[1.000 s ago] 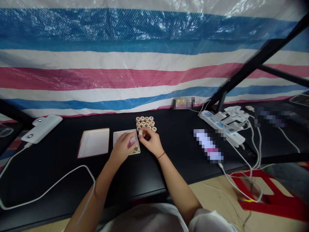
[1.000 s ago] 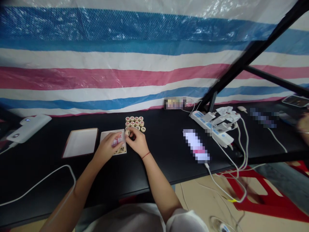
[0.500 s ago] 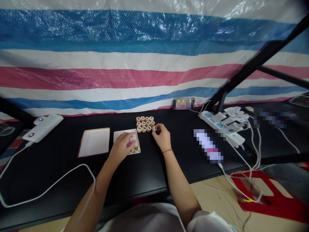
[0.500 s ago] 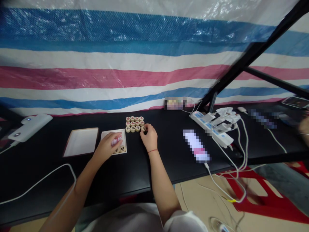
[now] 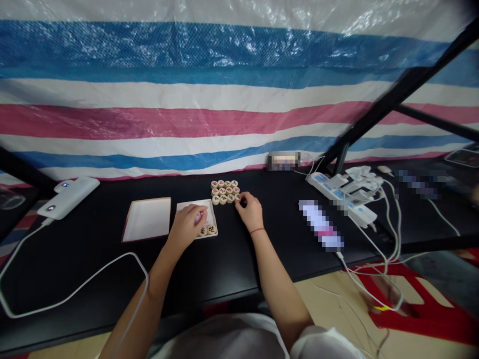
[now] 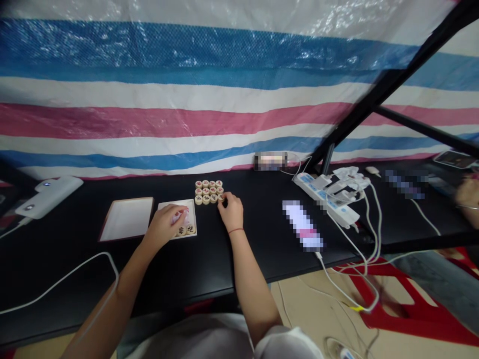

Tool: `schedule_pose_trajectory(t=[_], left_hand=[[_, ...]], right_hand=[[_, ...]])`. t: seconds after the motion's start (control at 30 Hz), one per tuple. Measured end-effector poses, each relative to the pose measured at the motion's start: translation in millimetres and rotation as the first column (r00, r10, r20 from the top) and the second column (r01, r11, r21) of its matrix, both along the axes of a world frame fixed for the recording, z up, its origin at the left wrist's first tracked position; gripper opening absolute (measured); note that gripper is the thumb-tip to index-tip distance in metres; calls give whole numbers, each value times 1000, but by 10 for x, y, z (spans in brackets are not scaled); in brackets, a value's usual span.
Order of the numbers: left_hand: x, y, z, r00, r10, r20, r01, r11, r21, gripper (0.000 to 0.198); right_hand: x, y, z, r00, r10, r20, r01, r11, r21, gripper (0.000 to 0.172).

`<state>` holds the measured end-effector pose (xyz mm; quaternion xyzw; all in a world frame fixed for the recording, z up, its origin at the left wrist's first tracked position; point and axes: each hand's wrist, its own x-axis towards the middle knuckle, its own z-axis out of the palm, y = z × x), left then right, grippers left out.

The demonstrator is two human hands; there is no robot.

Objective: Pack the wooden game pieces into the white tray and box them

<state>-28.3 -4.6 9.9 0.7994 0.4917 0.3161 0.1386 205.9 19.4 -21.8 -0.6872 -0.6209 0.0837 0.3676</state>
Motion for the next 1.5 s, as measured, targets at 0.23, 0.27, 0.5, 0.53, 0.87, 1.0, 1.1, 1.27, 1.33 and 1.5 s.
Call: schedule_pose_trajectory(t=[0.23,0.27,0.5,0.53,0.87,1.0,1.1,1.27,1.33,1.5], left_hand=[[-130,81,28,996,47,-77,-41,997,71,20],[-156,85,37,995,48,-91,-40,996,81,20],[-296,57,74,998,56,-21,-52,989,136,20],[-301,53,69,999,54,-9,-52,990,131,20],[-313,45,30,999,33,11,-34,993,109,20],[-317,45,57,1000,27,6,-27,996,89,21],[-310,37,82,1000,24,0,-24,997,68,22],[-305,35,78,1000,31,3,-31,998,46,22],[-309,36,70,999,35,14,-36,998,56,23],[-332,41,72,999,32,30,-34,997,69,23]], right_hand=[[1,-7,9,1000,-2,0,2,1000,25,8],[2,-11,11,1000,-9,3,9,1000,26,8],[-4,-37,28,999,-51,10,51,999,5,7],[-5,-35,26,999,-53,14,53,999,2,8],[1,-34,20,998,-58,22,59,998,-9,15],[-5,-42,26,998,-49,25,49,999,-18,14],[-6,-36,18,998,-43,37,44,999,-28,14],[0,-21,7,998,-37,41,38,999,-34,14],[0,-20,9,999,-30,37,31,999,-37,14],[1,-26,16,1000,-12,28,13,999,-35,17]])
